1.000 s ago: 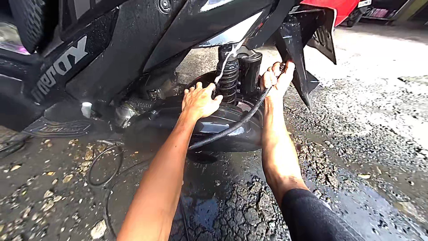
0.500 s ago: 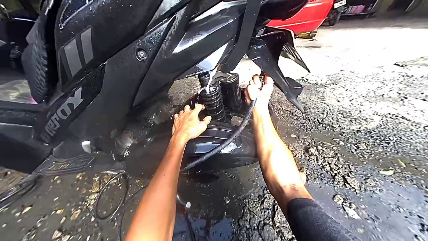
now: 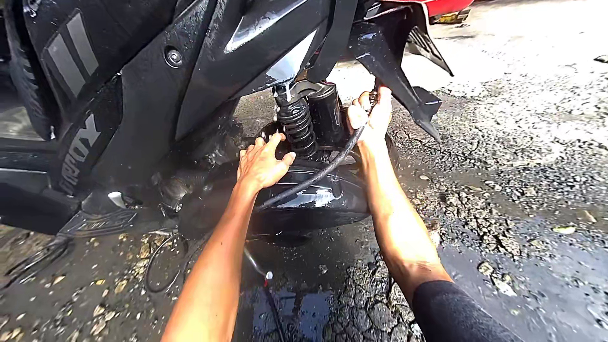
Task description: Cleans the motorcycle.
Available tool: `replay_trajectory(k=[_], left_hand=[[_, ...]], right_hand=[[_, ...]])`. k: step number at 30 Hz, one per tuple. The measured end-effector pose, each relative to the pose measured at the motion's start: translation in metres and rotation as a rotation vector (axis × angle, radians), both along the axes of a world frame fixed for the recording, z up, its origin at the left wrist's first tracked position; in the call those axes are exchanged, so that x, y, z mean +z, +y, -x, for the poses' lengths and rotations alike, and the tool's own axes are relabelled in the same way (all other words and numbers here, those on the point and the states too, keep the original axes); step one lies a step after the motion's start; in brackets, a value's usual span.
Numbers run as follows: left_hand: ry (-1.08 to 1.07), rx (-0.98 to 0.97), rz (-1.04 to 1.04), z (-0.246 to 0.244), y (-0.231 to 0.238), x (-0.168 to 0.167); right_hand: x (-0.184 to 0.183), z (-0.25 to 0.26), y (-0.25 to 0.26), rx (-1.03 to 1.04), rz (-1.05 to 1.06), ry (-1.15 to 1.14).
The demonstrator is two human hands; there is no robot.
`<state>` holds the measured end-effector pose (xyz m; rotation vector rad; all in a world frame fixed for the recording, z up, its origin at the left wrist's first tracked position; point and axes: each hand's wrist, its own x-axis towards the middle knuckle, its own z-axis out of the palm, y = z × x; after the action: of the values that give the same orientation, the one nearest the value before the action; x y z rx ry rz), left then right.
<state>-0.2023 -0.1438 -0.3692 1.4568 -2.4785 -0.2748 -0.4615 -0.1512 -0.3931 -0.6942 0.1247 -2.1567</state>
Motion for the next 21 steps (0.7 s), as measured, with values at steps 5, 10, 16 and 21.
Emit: replay_trajectory(k=[5, 10, 16, 21], left_hand=[[-0.034, -0.009, 0.024, 0.002, -0.001, -0.001], [0.003, -0.017, 0.021, 0.004, -0.001, -0.001], [0.007, -0.033, 0.059, 0.002, -0.005, -0.004], [-0.005, -0.042, 0.079, 0.0, -0.005, -0.005]], right_hand=[[-0.02, 0.033, -0.011, 0.075, -0.063, -0.023], [-0.024, 0.074, -0.044, 0.27, 0.176, 0.151], [-0.007, 0.07, -0.064, 0.393, 0.26, 0.191], [0.003, 0.057, -0.065, 0.302, 0.122, 0.177]])
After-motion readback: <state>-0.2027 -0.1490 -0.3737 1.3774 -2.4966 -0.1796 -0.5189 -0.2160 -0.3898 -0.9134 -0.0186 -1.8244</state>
